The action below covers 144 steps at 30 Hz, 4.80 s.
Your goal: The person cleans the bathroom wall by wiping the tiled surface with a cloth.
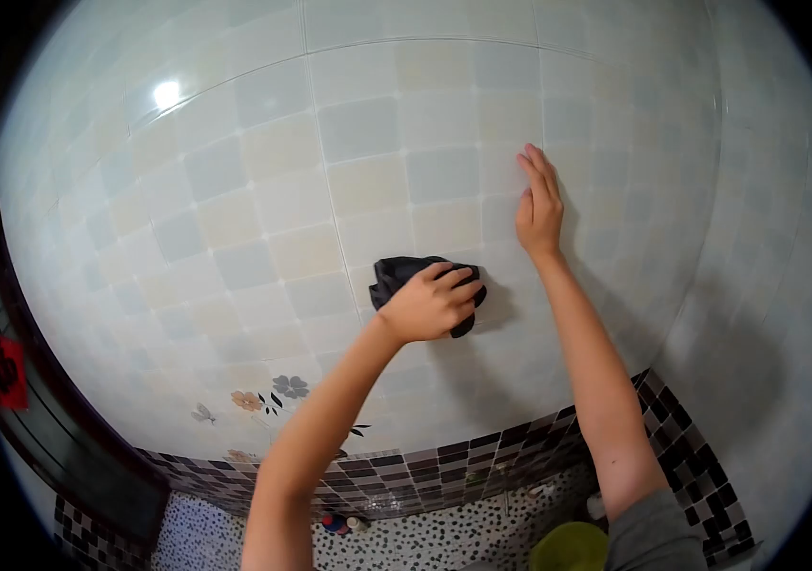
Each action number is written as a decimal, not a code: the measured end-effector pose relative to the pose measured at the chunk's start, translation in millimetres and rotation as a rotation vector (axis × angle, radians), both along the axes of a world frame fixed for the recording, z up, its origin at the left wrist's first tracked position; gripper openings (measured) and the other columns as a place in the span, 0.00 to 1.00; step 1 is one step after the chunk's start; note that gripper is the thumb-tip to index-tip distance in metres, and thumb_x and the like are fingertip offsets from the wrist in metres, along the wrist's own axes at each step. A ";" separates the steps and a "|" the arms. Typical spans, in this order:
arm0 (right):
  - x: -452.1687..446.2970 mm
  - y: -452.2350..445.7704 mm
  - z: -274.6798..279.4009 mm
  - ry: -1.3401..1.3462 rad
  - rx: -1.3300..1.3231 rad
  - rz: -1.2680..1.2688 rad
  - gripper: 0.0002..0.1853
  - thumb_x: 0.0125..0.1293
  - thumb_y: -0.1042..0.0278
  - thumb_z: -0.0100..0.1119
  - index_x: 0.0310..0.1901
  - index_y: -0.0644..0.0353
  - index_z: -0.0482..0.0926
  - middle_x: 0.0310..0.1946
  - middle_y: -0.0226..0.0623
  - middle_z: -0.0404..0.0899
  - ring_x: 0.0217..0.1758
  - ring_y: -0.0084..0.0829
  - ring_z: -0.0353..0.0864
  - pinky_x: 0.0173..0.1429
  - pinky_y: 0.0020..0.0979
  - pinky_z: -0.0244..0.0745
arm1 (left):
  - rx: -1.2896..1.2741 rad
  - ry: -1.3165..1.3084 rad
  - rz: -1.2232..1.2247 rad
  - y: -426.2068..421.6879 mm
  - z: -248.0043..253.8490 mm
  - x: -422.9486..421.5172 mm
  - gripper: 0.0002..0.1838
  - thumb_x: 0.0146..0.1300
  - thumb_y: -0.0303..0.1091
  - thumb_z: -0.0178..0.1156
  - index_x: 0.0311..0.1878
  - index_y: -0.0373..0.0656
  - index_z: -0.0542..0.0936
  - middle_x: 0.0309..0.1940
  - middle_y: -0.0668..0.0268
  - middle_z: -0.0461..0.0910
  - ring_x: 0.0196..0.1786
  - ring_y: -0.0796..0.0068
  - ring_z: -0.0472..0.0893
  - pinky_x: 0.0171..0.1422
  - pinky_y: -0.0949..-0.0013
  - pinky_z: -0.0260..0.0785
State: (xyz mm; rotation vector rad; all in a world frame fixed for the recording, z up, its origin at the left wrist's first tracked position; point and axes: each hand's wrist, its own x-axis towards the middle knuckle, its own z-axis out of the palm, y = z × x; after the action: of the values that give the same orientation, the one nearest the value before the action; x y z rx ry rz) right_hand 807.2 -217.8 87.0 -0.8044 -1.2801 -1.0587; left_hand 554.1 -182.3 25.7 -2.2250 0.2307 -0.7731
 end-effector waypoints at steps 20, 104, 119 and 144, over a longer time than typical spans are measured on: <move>-13.2 -0.4 -14.0 -0.011 -0.056 -0.106 0.30 0.64 0.84 0.46 0.69 0.65 0.77 0.77 0.44 0.72 0.82 0.47 0.67 0.85 0.48 0.61 | -0.161 -0.656 -0.018 17.4 10.8 -55.5 0.20 0.43 0.23 0.60 0.40 0.48 0.90 0.56 0.68 0.89 0.61 0.63 0.85 0.62 0.57 0.75; -5.9 5.9 -26.3 -0.061 0.009 -0.160 0.29 0.63 0.81 0.50 0.66 0.60 0.81 0.75 0.44 0.75 0.78 0.48 0.72 0.81 0.51 0.65 | -0.031 0.019 0.005 -2.2 -86.2 22.9 0.10 0.57 0.39 0.63 0.37 0.48 0.89 0.59 0.67 0.86 0.62 0.63 0.81 0.59 0.61 0.72; -6.3 2.6 -26.0 -0.040 -0.018 -0.092 0.28 0.63 0.81 0.50 0.66 0.59 0.81 0.75 0.44 0.76 0.79 0.46 0.72 0.81 0.51 0.64 | -0.165 -0.550 0.049 7.8 54.1 -44.1 0.20 0.45 0.26 0.59 0.42 0.48 0.91 0.58 0.67 0.89 0.54 0.61 0.85 0.51 0.62 0.73; -7.2 4.5 -23.3 0.010 0.020 -0.019 0.27 0.59 0.81 0.50 0.60 0.60 0.83 0.72 0.44 0.78 0.77 0.47 0.74 0.80 0.50 0.66 | -0.174 -0.459 -0.008 -11.8 25.3 53.3 0.23 0.40 0.26 0.61 0.44 0.50 0.91 0.58 0.71 0.88 0.56 0.65 0.85 0.48 0.61 0.69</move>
State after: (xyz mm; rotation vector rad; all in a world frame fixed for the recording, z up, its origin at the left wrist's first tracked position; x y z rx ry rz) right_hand 800.0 -213.3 63.6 -0.8072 -1.2542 -1.0799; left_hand 607.5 -194.2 51.0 -2.1330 -0.0551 -1.3219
